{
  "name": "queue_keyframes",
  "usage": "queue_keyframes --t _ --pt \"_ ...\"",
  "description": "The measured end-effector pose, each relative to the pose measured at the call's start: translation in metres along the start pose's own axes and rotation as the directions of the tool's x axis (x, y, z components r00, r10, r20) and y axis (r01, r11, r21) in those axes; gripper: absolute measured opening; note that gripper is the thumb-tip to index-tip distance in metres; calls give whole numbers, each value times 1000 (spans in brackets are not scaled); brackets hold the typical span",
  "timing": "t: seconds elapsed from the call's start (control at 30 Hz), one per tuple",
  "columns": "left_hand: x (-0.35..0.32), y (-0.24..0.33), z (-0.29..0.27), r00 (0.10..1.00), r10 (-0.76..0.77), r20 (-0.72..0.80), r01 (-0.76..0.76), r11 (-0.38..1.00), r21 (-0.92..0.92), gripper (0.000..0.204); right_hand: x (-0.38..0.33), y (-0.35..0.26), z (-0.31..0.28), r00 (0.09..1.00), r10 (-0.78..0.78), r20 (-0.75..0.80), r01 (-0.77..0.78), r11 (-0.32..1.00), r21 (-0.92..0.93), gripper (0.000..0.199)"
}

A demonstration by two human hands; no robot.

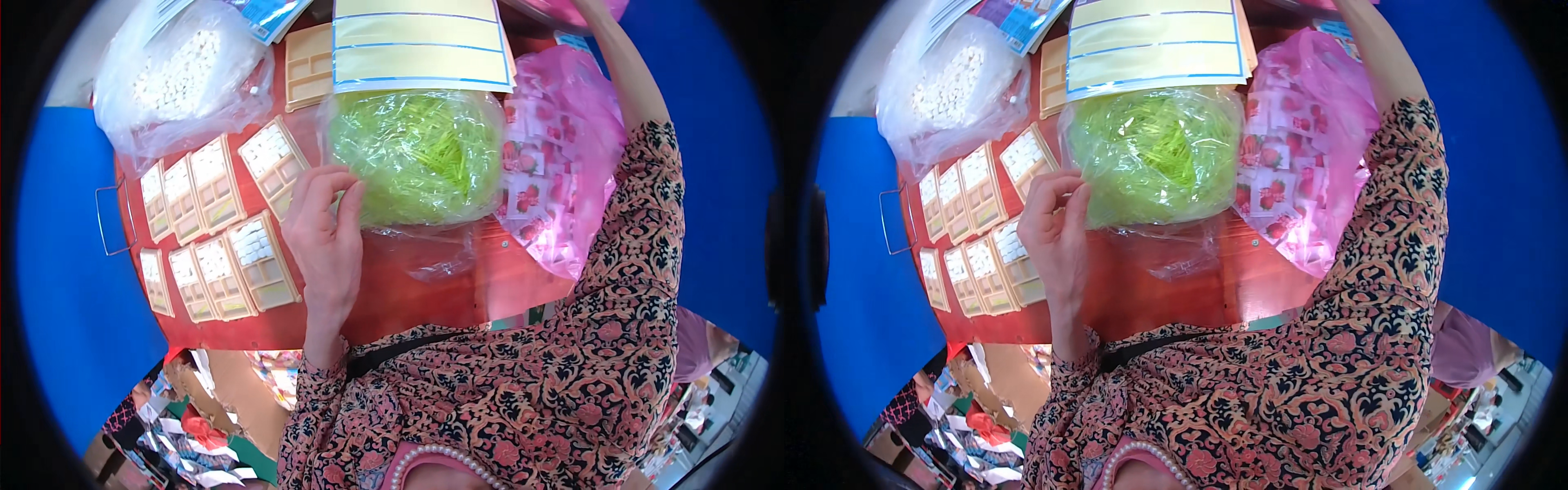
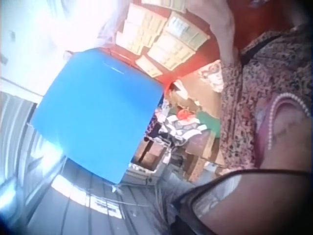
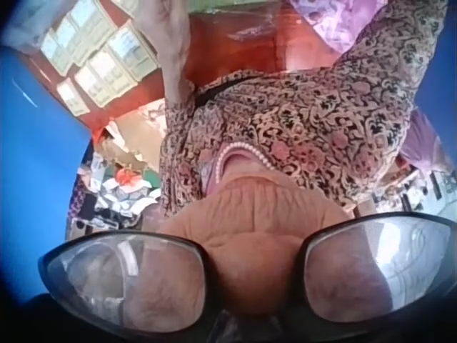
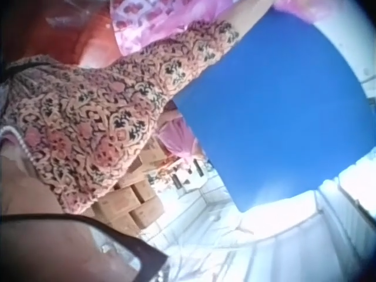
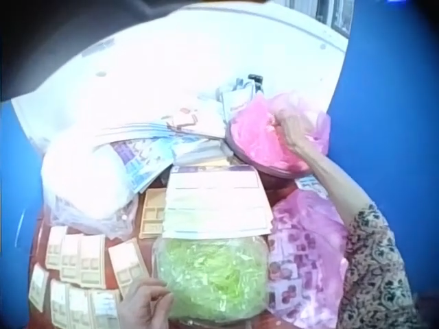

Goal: Sorting and packaging small items into plastic trays, sachets, and larger bags at a workshop station.

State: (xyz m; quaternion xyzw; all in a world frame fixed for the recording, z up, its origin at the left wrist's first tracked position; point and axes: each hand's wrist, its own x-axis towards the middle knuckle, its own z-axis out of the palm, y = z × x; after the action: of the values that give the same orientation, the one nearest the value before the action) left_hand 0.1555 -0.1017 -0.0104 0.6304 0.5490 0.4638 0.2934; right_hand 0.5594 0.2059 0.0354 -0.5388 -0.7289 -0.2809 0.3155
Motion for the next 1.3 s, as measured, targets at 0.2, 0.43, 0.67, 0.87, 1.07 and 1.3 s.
queue_keyframes --t 0.2,0.43,0.67,0.87,1.07,1.3 --pt "0 1 1 996 -84 20 85 994 -63 6 1 30 15 985 149 89 -167 953 254 19" --pt "1 0 -3 990 -137 22 139 980 -144 4 11 35 -2 952 280 -122 -303 917 -259 25" --pt "0 0 -3 983 -181 28 183 960 -210 3 15 -8 -55 651 739 176 -751 593 290 16" --pt "1 3 -12 977 -195 91 215 884 -414 3 0 -29 -97 635 607 478 -678 142 721 17" --pt "0 9 -17 868 -281 410 489 337 -805 33 -27 -191 -142 513 179 839 -844 -72 531 9" --pt "-14 1 -21 771 -326 546 514 -188 -837 62 -92 -306 -127 332 -516 790 -870 156 468 21"
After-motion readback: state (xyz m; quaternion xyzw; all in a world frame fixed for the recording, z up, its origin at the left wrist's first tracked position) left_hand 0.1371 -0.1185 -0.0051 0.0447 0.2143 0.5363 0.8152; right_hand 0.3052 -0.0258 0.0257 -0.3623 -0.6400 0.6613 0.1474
